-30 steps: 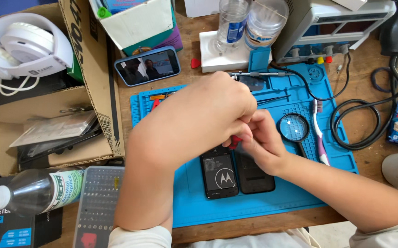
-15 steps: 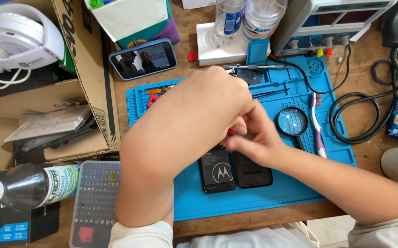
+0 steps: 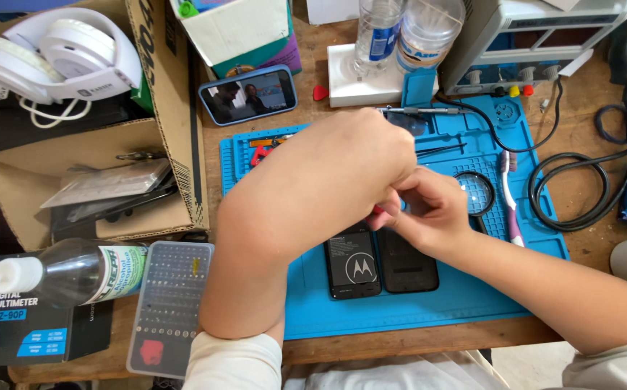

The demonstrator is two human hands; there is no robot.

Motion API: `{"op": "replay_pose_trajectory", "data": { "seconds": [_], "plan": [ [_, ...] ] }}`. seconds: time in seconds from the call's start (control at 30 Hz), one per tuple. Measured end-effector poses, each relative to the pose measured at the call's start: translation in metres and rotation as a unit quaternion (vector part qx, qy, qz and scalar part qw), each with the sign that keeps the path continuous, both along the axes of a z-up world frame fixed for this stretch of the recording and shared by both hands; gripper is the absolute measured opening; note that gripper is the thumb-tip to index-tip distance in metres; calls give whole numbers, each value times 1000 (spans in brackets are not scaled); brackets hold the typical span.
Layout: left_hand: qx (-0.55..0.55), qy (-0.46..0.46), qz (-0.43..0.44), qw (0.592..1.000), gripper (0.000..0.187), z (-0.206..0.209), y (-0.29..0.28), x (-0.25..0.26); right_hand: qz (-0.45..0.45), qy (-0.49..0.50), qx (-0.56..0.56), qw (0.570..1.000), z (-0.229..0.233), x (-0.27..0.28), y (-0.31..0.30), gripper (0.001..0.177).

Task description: The person uses a screwdriver to remove screws from a disassembled Motorola smartphone on a blue work mat. They handle small components, including a screw and a tiny white piece, and use a magnifying glass to view the phone's internal parts.

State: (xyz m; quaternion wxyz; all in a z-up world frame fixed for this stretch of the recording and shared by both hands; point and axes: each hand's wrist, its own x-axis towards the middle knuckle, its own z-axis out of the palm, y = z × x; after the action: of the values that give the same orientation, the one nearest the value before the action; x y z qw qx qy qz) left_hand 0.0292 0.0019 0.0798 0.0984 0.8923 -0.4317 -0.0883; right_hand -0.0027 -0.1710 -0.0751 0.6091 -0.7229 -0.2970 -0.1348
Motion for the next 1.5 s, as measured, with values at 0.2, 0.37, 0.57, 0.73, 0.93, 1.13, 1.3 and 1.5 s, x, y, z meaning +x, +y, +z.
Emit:
{"op": "replay_pose_trajectory", "data": {
  "seconds": [0.2,0.37,0.57,0.73,0.93,1.13,1.3,1.5],
  "plan": [
    [13,-6,18,1000,27,-4,2,3,102,77,10,992,-24,1,-13,39],
    [0,-11,24,1000,31,-5,3,4,63,50,0,997,-13,4,-8,31],
    [-19,-34,67,997,34,-10,7,11,146,57,11,988,8,10,1,34],
    [3,-32,80,996,32,-12,6,14,146,106,17,983,1,11,-5,32],
    [-26,-5,69,997,17,-8,3,12,163,152,27,975,3,15,-1,56],
    [-4,-82,84,993,23,-13,4,14,223,189,46,955,11,16,-4,20],
    [-20,-37,82,996,18,-4,2,8,127,156,-14,980,4,17,-4,57],
    [0,-56,74,996,26,-5,6,5,192,158,15,968,24,16,-8,40]
  ]
}}
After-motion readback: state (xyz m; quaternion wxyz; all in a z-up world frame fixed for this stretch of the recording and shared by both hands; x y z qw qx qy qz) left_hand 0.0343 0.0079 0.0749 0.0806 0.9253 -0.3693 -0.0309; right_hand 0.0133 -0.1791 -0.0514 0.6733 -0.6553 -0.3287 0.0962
